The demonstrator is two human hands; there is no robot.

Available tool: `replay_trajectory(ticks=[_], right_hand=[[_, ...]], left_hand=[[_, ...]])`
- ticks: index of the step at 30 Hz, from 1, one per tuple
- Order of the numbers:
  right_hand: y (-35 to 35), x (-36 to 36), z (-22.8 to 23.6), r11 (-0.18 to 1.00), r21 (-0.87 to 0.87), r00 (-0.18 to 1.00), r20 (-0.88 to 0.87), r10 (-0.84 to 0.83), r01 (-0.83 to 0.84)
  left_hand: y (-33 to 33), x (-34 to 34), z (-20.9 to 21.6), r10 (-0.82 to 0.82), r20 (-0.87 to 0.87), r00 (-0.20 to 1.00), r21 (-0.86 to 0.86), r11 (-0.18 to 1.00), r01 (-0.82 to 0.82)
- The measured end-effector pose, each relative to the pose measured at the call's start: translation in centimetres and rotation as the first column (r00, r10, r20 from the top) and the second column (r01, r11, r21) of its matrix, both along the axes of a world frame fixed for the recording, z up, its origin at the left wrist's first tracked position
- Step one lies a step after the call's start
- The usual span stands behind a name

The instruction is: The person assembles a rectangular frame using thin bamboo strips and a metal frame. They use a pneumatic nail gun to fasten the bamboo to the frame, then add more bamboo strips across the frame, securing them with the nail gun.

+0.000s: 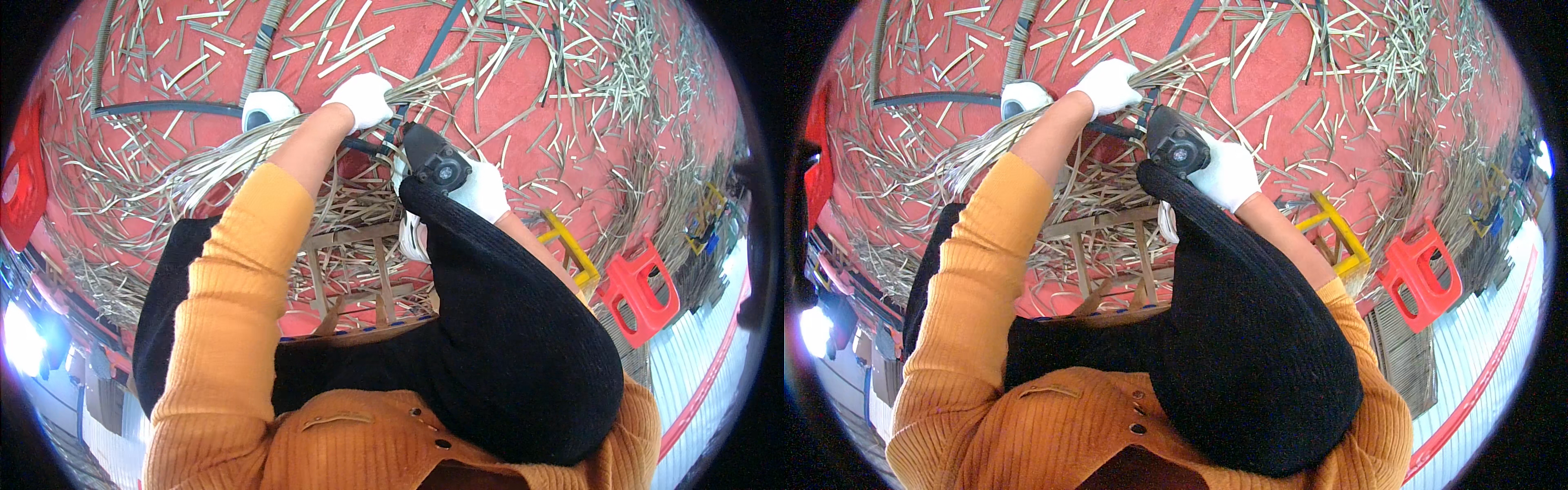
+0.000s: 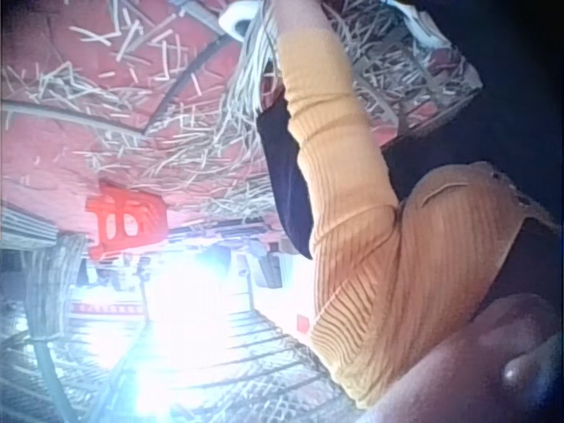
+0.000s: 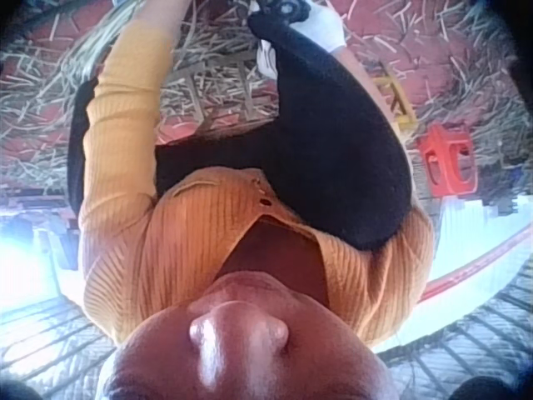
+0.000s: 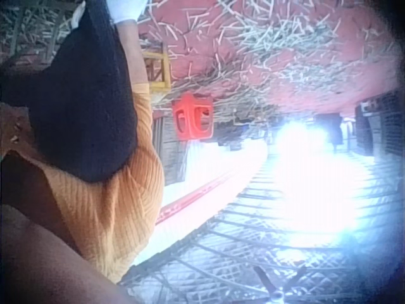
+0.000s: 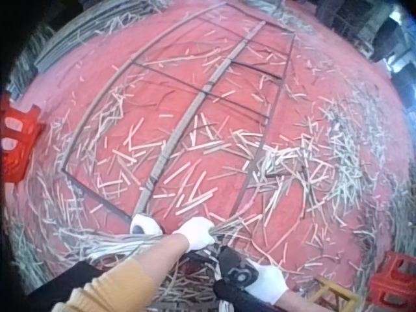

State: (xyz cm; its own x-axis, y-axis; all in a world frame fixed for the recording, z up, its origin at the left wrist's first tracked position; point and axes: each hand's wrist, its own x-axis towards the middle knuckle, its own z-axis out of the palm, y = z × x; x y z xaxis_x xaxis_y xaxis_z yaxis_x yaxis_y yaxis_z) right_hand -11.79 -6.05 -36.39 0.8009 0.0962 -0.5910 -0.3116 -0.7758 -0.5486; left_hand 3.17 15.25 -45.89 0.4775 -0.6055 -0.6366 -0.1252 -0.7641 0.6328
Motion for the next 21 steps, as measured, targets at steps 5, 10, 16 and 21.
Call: replay_trajectory(ticks=[5,10,16,21], right_hand=[[0.1,0.0,-0.1,1.0,-0.002,1.0,-0.005,-0.001,0.001],[0.3,0.1,-0.4,1.0,0.026,0.999,0.046,0.005,-0.007],[0.4,0.3,-0.8,0.998,0.059,0.997,0.082,0.007,-0.012],[0.5,0.6,-1.0,0.999,0.028,0.997,0.066,0.037,-0.039]], left_hand=[[-0.7,-0.1,-0.9,-0.02,0.015,1.0,0.092,0.996,0.018],[-0.8,-0.2,-1.4,-0.036,0.025,0.999,0.098,0.995,0.033],[-1.0,-0.3,-1.7,-0.001,0.012,1.0,0.087,0.996,0.0],[-1.0,-0.4,-2.0,-0.012,0.031,0.999,0.073,0.997,0.01]])
